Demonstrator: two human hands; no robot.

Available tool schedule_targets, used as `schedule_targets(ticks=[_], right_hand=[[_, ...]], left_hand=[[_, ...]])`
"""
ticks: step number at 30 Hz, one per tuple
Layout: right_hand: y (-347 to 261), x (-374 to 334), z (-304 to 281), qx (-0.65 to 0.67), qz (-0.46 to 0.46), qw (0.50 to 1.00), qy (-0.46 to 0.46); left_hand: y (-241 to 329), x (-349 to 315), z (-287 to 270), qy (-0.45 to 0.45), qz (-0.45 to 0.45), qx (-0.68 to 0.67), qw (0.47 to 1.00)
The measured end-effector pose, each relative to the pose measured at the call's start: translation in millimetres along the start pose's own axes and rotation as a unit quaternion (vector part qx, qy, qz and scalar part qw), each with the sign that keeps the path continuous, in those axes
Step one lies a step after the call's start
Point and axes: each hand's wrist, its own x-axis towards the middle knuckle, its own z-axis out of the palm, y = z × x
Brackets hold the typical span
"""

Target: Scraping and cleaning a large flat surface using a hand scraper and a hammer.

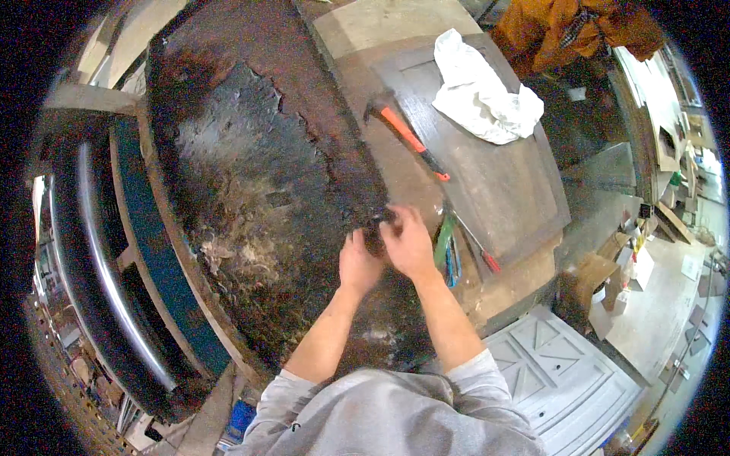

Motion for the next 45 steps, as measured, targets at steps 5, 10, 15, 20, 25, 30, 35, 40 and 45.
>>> schedule_targets(ticks=[5, 10, 15, 20, 25, 30, 35, 40, 45], right_hand=[[7.2, 6.2, 6.4, -0.219, -0.092, 0.969, -0.073], [13.3, 6.7, 2.4, -0.234, -0.059, 0.959, -0.15], [3.9, -9.5, 6.0, -0.242, -0.058, 0.957, -0.148], [17.6, -18.8, 18.0, -0.34, -0.119, 0.932, -0.039], [25.2, -9.9, 22.3, -0.337, -0.139, 0.931, -0.01], [32.8, -6.4, 32.7, -0.282, -0.123, 0.951, 0.001], [30.7, -7.5, 32.1, -0.282, -0.1, 0.954, -0.003], [41.0, -10.5, 36.4, -0.3, -0.145, 0.942, 0.029], [61.9, -9.7, 40.3, -0.306, -0.231, 0.921, 0.069]], left_hand=[[1.0, -12.9, 2.8, -0.002, -0.051, -0.059, 0.997], [-0.6, -36.7, 9.7, -0.019, -0.032, -0.018, 0.999], [-17.8, -63.3, 40.4, -0.028, 0.023, -0.09, 0.995], [-39.1, -38.8, -11.9, 0.023, -0.021, -0.138, 0.99], [-31.1, 20.6, -36.0, 0.046, 0.067, -0.062, 0.995], [-40.0, 47.1, -35.6, -0.071, 0.149, 0.003, 0.986], [-46.6, 62.0, -40.3, -0.129, 0.118, -0.064, 0.982], [-28.6, 69.6, -45.9, -0.155, 0.104, 0.031, 0.982], [-7.7, 73.6, -42.4, -0.156, -0.009, 0.035, 0.987]])
